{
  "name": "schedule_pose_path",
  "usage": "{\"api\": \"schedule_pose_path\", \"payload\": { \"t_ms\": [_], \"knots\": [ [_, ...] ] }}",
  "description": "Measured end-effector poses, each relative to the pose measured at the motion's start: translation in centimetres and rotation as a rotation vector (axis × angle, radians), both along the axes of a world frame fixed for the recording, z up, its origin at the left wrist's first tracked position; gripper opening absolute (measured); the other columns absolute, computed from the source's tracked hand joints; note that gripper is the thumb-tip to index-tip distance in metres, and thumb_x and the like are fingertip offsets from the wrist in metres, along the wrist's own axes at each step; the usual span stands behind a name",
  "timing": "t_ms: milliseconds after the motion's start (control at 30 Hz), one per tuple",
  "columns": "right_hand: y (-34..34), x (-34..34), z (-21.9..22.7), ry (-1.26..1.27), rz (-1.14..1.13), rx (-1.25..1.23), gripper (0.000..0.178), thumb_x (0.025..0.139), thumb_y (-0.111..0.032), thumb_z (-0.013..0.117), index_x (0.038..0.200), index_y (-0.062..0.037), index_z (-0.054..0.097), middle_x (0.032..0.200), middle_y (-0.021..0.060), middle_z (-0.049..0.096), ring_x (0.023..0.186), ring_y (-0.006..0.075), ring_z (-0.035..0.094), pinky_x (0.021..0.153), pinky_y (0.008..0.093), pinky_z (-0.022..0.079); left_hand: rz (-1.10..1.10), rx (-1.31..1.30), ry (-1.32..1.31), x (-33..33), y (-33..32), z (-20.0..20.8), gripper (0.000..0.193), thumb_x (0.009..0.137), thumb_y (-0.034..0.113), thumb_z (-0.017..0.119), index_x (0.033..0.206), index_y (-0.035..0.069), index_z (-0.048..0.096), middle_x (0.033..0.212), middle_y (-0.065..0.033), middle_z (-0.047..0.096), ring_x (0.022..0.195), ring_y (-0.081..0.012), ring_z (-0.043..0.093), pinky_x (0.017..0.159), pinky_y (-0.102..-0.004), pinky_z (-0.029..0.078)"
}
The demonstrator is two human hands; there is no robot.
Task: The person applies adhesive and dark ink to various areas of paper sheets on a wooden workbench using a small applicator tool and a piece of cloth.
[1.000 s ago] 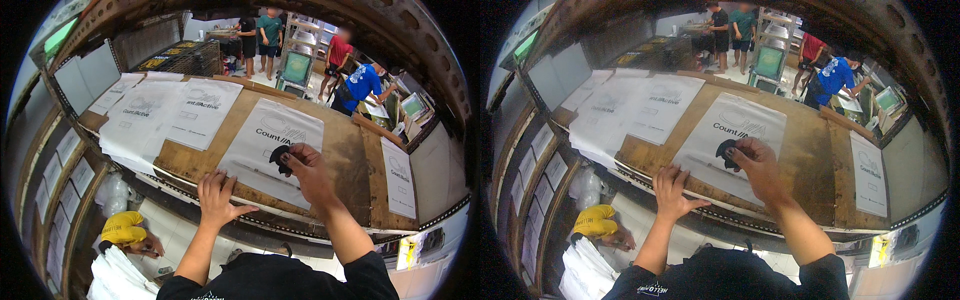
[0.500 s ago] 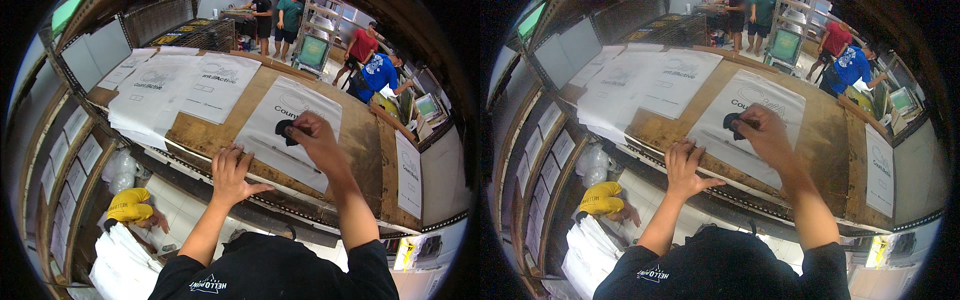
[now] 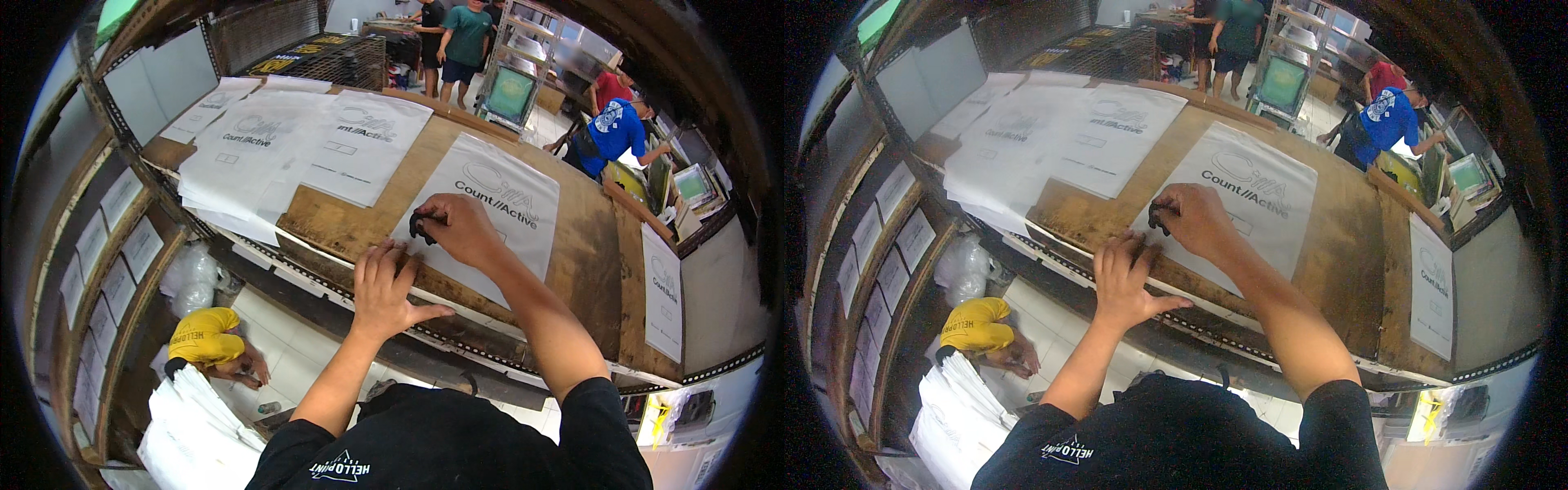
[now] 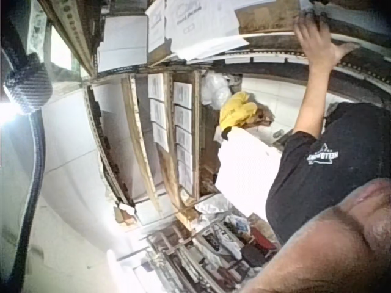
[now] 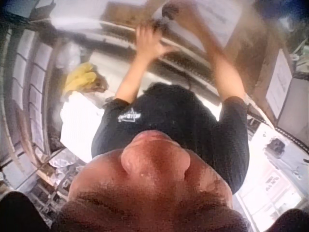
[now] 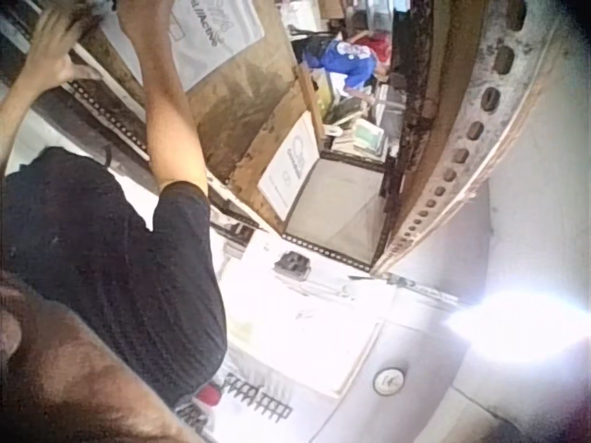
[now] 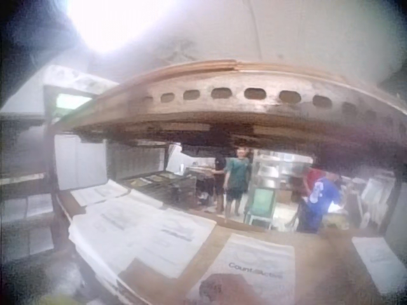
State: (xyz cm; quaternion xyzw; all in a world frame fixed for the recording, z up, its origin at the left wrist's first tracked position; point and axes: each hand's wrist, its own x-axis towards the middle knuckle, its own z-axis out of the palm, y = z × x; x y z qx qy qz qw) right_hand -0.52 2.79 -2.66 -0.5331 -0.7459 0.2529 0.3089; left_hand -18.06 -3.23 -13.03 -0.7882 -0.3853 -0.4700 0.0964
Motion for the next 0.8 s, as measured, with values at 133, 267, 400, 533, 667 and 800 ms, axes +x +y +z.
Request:
{"api": "schedule_pose_path", "payload": {
  "t_ms": [133,267,400,533,667,800],
  "knots": [
    [0.4,-0.1,-0.7,-0.106,-0.04,0.082,0.019,0.089,-0.016,0.075,0.102,-0.0029,0.077,0.092,0.0109,0.076,0.08,0.0235,0.071,0.075,0.0364,0.054,0.015,0.015,-0.004,0.0,-0.1,0.1,0.097,0.065,0.084,0.073,0.122,0.005,0.067,0.125,-0.0208,0.059,0.118,-0.0423,0.056,0.103,-0.0575,0.039],
    [0.5,0.1,-1.4,-0.259,-0.086,0.18,0.02,0.088,-0.023,0.077,0.102,-0.009,0.079,0.096,0.0072,0.074,0.092,0.0275,0.068,0.086,0.0428,0.049,0.003,0.005,-0.007,0.0,-0.1,-0.4,0.097,0.066,0.085,0.072,0.121,0.006,0.066,0.125,-0.0214,0.059,0.118,-0.0427,0.055,0.105,-0.059,0.039],
    [1.3,0.1,-0.1,-0.53,0.046,0.286,0.016,0.087,-0.023,0.077,0.099,-0.0135,0.079,0.097,0.0041,0.072,0.103,0.0244,0.065,0.094,0.0463,0.038,0.036,0.034,0.006,0.1,-0.3,0.1,0.093,0.067,0.084,0.071,0.118,0.006,0.066,0.123,-0.0179,0.059,0.123,-0.0396,0.055,0.105,-0.0561,0.04],
    [2.8,1.1,0.9,-0.573,0.194,0.256,0.013,0.087,-0.023,0.076,0.097,-0.0145,0.078,0.096,0.0024,0.07,0.105,0.0237,0.063,0.094,0.0464,0.034,0.023,0.021,0.019,0.1,-0.3,0.3,0.094,0.067,0.084,0.071,0.119,0.006,0.065,0.125,-0.0187,0.059,0.123,-0.0401,0.055,0.103,-0.0559,0.041],
    [1.8,1.9,2.1,-0.616,0.262,0.156,0.012,0.088,-0.022,0.076,0.098,-0.015,0.078,0.093,0.0022,0.069,0.103,0.0247,0.063,0.094,0.046,0.034,0.026,0.018,0.032,-0.1,-0.3,0.1,0.096,0.065,0.083,0.074,0.123,0.007,0.063,0.127,-0.0192,0.058,0.122,-0.0406,0.054,0.102,-0.057,0.04],
    [-1.1,5.3,2.3,-0.595,0.258,0.193,0.013,0.088,-0.021,0.076,0.1,-0.0161,0.079,0.093,0.0027,0.068,0.102,0.025,0.062,0.094,0.0453,0.033,0.026,0.014,0.023,0.3,-0.3,0.3,0.095,0.065,0.084,0.073,0.119,0.006,0.066,0.125,-0.0188,0.06,0.123,-0.0401,0.056,0.104,-0.0563,0.041]
  ]
}}
